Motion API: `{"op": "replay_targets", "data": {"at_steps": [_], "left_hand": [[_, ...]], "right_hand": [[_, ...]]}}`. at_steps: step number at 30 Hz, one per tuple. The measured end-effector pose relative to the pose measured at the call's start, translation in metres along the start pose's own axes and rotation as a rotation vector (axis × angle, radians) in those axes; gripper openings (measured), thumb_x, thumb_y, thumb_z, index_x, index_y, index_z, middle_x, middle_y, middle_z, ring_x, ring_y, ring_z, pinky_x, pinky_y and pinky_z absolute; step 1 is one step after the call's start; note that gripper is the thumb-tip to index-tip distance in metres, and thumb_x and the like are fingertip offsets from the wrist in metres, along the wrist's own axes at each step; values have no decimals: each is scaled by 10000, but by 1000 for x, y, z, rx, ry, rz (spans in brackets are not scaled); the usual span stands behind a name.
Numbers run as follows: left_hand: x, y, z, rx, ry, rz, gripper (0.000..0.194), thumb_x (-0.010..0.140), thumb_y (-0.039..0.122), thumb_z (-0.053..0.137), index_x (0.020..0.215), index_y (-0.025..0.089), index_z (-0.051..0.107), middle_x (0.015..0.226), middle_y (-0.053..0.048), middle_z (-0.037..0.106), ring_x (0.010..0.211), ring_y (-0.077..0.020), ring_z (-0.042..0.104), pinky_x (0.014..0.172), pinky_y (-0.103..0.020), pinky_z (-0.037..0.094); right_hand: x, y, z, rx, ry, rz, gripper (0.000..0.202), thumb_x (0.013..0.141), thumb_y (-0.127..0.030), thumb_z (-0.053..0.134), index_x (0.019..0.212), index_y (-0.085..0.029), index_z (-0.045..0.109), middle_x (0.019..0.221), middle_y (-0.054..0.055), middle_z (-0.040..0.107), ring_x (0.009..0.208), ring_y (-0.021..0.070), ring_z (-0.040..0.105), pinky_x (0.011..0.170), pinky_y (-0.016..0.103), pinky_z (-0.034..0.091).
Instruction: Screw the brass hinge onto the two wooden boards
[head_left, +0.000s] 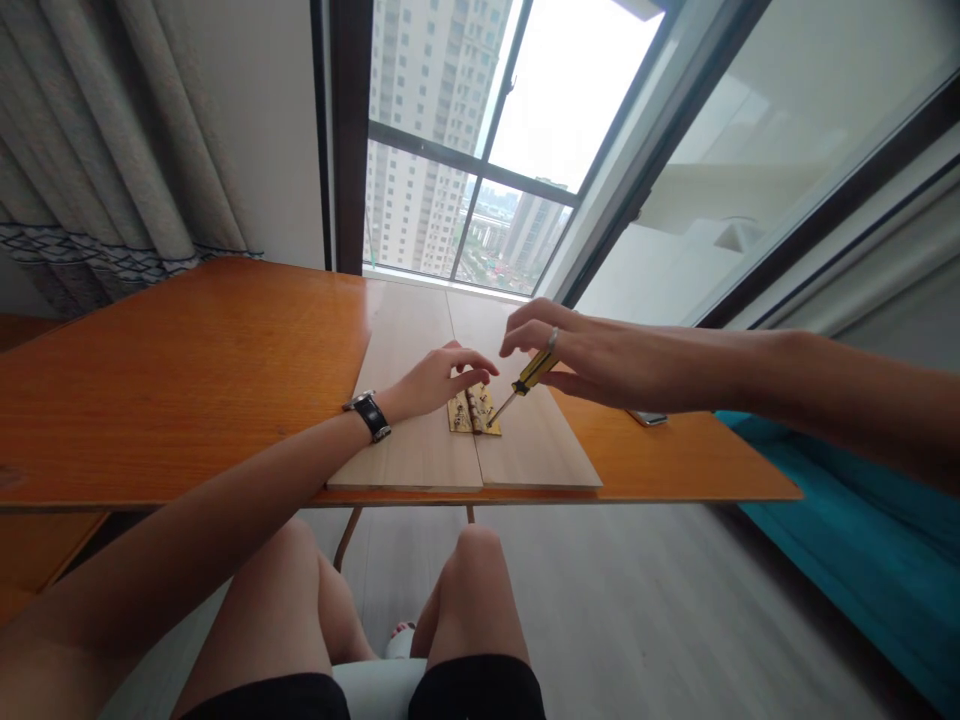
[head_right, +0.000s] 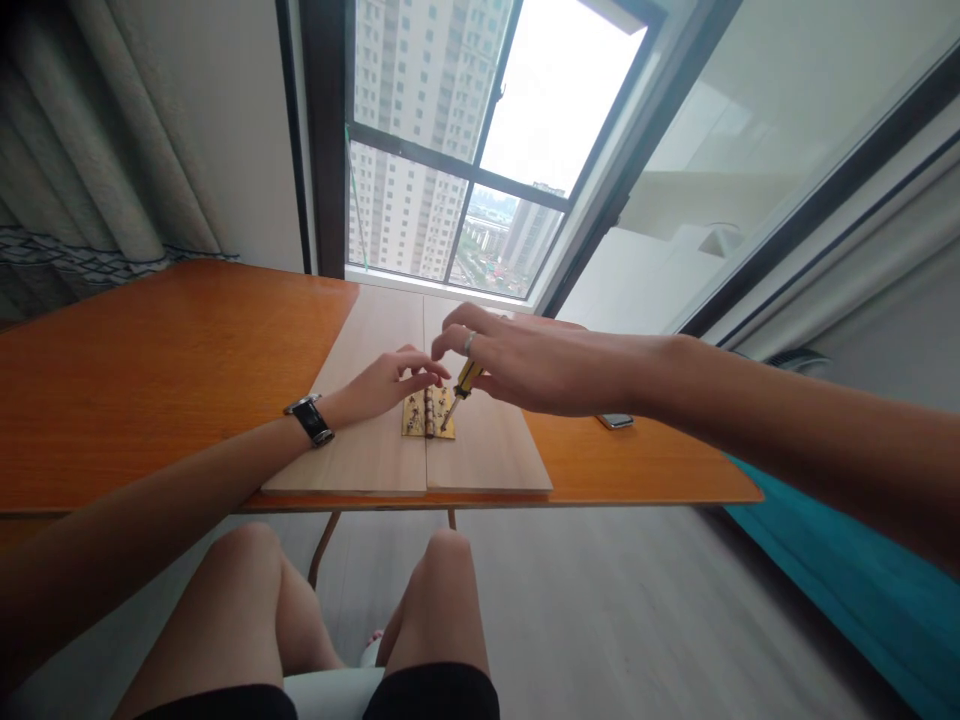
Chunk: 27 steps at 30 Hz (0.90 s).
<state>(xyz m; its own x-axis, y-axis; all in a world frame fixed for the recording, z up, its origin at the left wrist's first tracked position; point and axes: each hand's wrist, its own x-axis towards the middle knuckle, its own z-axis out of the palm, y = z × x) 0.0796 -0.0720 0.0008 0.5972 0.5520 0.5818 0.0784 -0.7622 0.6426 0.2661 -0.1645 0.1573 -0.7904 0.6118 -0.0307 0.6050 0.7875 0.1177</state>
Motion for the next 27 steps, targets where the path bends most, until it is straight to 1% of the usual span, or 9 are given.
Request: {"op": "replay_targets", "data": {"at_steps": [3, 7, 11, 13, 15, 19, 23, 25, 27], "left_hand": [[1, 0, -4, 21, 62, -39, 271, 992, 309, 492, 1060, 174, 717, 948, -38, 738, 887, -179, 575, 862, -310, 442], [0, -1, -4, 63, 47, -53, 248, 989, 271, 493, 1060, 176, 710, 936, -36, 733, 918, -183, 576, 872, -311, 442], [-1, -6, -1, 165, -24, 30, 206, 971, 242, 527, 999, 177, 721, 949, -49, 728, 929, -193, 577, 888, -318, 441], [-1, -7, 0, 205, -44, 59, 213, 975, 239, 518, 978, 175, 721, 961, -55, 729, 936, -197, 579, 896, -323, 442], [0, -7, 0, 229, -39, 49, 223, 979, 242, 505, 982, 176, 719, 972, -59, 726, 943, -198, 589, 907, -330, 448], [-3, -6, -5, 261, -54, -29, 246, 978, 260, 490, 1044, 165, 707, 989, -77, 711, 987, -213, 612, 914, -348, 471], [-15, 2, -16, 312, -149, -120, 264, 955, 305, 527, 1132, 175, 671, 1103, -86, 692, 1068, -231, 611, 977, -387, 466], [-25, 12, -23, 377, -147, -152, 323, 944, 342, 552, 1215, 186, 630, 1231, -99, 651, 1172, -254, 574, 1047, -430, 427], [-40, 25, -28, 447, -109, -189, 430, 926, 393, 585, 1309, 198, 564, 1323, -107, 605, 1254, -280, 526, 1086, -468, 399]], "right_hand": [[-1, 6, -2, 65, -33, -68, 238, 990, -279, 470, 1075, -178, 668, 1012, 90, 693, 836, 177, 665, 739, 310, 512], [5, 1, -7, 38, -47, -86, 234, 981, -244, 487, 981, -157, 704, 954, 92, 731, 801, 170, 689, 707, 287, 510], [11, -12, -4, -68, -52, 100, 243, 953, -337, 565, 968, -141, 708, 804, 71, 755, 629, 158, 674, 577, 258, 463], [10, -17, 2, -142, -11, 225, 304, 946, -423, 569, 931, -157, 715, 698, 49, 741, 545, 146, 644, 519, 240, 413], [6, -20, 6, -183, 47, 275, 339, 938, -473, 565, 896, -177, 726, 649, 39, 730, 531, 148, 640, 510, 237, 397], [-8, -22, 2, -129, 182, 294, 306, 955, -408, 540, 914, -180, 740, 672, 37, 744, 558, 156, 668, 533, 249, 434], [-31, -14, -11, -31, 303, 387, 318, 969, -353, 488, 1008, -168, 744, 694, 44, 761, 581, 180, 708, 568, 284, 501], [-48, -3, -8, -54, 325, 483, 309, 953, -365, 508, 1021, -187, 752, 637, 32, 749, 583, 210, 719, 581, 314, 515], [-67, 11, 7, -95, 312, 544, 293, 946, -336, 517, 1033, -193, 758, 642, 36, 752, 584, 233, 720, 582, 335, 516]]}}
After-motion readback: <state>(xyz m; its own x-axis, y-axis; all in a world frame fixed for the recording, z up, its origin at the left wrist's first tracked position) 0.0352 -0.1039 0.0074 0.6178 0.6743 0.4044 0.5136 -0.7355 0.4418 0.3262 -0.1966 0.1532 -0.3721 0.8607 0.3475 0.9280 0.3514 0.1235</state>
